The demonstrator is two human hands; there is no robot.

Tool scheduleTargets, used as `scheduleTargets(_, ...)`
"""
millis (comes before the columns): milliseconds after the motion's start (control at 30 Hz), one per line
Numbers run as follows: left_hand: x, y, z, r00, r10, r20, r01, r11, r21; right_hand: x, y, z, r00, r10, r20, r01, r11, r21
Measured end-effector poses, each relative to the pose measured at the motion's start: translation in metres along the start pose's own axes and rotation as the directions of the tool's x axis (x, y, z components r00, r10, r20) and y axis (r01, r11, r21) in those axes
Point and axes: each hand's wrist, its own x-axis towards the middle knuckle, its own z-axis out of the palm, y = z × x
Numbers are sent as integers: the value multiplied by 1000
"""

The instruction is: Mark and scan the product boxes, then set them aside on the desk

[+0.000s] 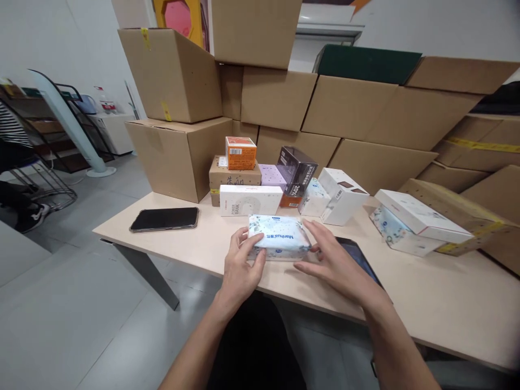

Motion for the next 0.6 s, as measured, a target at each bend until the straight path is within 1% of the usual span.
scheduleTargets(33, 1, 0, -1, 1000, -9, -4, 9, 1000, -9, 15, 0, -1, 997, -54, 62, 53, 998, 26)
scheduleTargets(100, 2, 0, -2, 1000, -21, -12, 21, 999, -32, 38, 3, 2, 978, -119, 173, 105, 991, 88)
scheduleTargets(167, 3, -2, -4, 1000, -23, -15, 22, 998, -52, 48, 5, 7, 965, -129, 229, 96, 984, 152)
scheduleTargets(200, 3, -2, -5, 1000, -27, -14, 26, 998, -65, 48, 6, 9, 966, -120, 231, 79, 981, 177)
scheduleTargets(267, 2, -5, -6, 999, -48, -8, 47, 993, -106, 38, 3, 9, 978, -88, 187, 49, 979, 200)
scheduleTargets(333, 1, -7, -8, 995, -99, 6, 99, 983, -152, 21, -1, 2, 993, -53, 103, 30, 977, 209)
scheduleTargets(400, -1, -9, -9, 988, -153, 15, 153, 973, -173, 3, -1, -12, 999, 14, -37, -4, 969, 246)
scheduleTargets(433, -1, -10, -9, 986, -167, 17, 168, 971, -169, -4, 1, -20, 988, 79, -136, -38, 959, 279)
scheduleTargets(467, -2, -10, -9, 985, -172, 15, 172, 973, -157, -10, 7, -29, 954, 164, -250, -79, 945, 318)
scheduleTargets(500, -2, -9, -8, 987, -162, 11, 162, 977, -139, -14, 15, -37, 895, 258, -364, -121, 925, 359)
scheduleTargets(533, -2, -8, -8, 990, -140, 6, 140, 983, -116, -16, 26, -46, 813, 348, -467, -156, 903, 401)
scheduleTargets(567, -2, -7, -7, 993, -114, 5, 114, 989, -91, -17, 39, -54, 719, 422, -551, -180, 880, 439)
scheduleTargets(600, -2, -5, -7, 996, -88, 7, 88, 994, -65, -17, 54, -61, 636, 477, -607, -188, 858, 477)
